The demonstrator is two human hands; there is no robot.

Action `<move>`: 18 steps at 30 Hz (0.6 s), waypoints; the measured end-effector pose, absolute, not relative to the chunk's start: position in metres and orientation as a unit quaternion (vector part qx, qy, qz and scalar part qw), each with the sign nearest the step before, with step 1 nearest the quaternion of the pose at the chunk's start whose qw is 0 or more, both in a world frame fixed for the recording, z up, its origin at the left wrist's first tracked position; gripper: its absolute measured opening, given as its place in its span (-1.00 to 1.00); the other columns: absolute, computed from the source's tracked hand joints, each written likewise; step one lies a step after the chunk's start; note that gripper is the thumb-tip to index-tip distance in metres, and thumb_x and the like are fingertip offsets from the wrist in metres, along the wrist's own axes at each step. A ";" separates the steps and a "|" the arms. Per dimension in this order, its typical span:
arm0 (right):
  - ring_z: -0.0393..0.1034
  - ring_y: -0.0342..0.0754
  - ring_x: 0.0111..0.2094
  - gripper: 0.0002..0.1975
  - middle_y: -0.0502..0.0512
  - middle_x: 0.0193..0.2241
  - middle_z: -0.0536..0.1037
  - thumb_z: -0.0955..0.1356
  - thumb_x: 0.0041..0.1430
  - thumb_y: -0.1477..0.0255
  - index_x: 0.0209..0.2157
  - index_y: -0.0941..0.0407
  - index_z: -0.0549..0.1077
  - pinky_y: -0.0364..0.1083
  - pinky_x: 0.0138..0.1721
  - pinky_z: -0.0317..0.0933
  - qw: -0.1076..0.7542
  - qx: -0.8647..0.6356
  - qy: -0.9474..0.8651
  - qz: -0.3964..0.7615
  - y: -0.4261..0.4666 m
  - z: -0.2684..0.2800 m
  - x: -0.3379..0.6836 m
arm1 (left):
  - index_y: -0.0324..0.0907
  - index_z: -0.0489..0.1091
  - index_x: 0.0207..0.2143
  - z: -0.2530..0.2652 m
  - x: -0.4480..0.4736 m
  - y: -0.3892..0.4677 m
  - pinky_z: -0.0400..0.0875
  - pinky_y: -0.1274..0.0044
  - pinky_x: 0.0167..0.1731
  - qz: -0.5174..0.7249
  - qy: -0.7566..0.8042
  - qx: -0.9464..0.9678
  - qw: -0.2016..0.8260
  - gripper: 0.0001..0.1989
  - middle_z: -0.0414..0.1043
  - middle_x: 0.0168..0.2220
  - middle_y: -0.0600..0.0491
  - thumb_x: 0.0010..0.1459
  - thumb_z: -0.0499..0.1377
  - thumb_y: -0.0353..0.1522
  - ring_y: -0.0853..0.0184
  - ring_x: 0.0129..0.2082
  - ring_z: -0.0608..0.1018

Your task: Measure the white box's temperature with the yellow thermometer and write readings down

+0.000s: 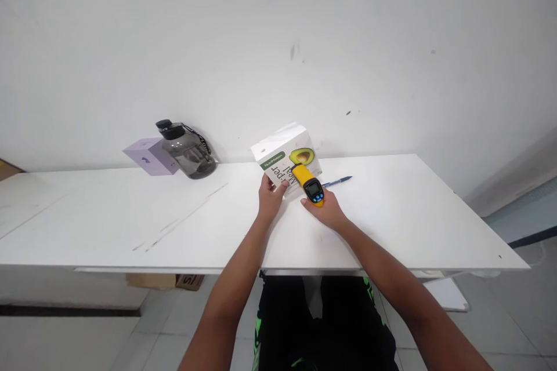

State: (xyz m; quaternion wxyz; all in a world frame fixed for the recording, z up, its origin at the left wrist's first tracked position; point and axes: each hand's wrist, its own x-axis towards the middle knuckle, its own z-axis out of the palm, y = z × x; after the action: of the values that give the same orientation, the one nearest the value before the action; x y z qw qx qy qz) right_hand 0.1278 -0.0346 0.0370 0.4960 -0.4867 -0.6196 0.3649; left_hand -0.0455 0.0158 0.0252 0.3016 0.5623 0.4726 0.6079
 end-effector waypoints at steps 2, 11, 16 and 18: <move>0.26 -0.09 -0.48 -0.71 -0.01 -0.52 0.40 0.39 -0.06 0.19 -0.37 0.10 0.36 -0.08 -0.40 0.22 0.495 -0.491 -0.618 0.363 -0.034 0.036 0.128 | -0.13 0.29 -0.01 0.025 -0.045 0.015 0.43 0.39 -0.13 0.610 0.470 0.563 0.302 -0.49 0.45 -0.07 -0.06 0.03 0.26 -0.14 0.22 -0.10 0.52; 0.32 -0.05 -0.43 -0.64 0.02 -0.46 0.45 0.39 -0.07 0.17 -0.26 0.10 0.39 -0.06 -0.36 0.25 0.498 -0.507 -0.611 0.349 -0.033 0.033 0.126 | -0.12 0.27 -0.03 0.026 -0.042 0.015 0.43 0.39 -0.11 0.629 0.465 0.544 0.304 -0.50 0.43 -0.07 -0.04 -0.01 0.30 -0.21 0.24 -0.11 0.51; 0.36 -0.02 -0.34 -0.54 0.05 -0.36 0.48 0.37 -0.03 0.15 -0.10 0.06 0.36 -0.04 -0.26 0.27 0.537 -0.548 -0.561 0.310 -0.029 0.035 0.127 | -0.09 0.27 -0.06 0.026 -0.042 0.017 0.44 0.42 -0.15 0.604 0.519 0.536 0.280 -0.46 0.43 -0.08 0.00 -0.10 0.34 -0.20 0.26 -0.14 0.51; 0.36 -0.01 -0.31 -0.52 0.04 -0.34 0.48 0.36 -0.01 0.14 -0.06 0.04 0.34 -0.02 -0.23 0.27 0.548 -0.569 -0.535 0.299 -0.025 0.035 0.130 | -0.09 0.28 -0.08 0.025 -0.043 0.019 0.44 0.43 -0.19 0.586 0.555 0.526 0.268 -0.45 0.44 -0.11 0.02 -0.12 0.35 -0.16 0.26 -0.17 0.51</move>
State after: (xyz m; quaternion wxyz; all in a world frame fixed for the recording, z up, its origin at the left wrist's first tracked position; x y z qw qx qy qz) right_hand 0.1299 -0.0254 0.0347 0.5478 -0.5694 -0.5349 0.2992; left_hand -0.0427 0.0189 0.0246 0.2684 0.5259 0.5550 0.5860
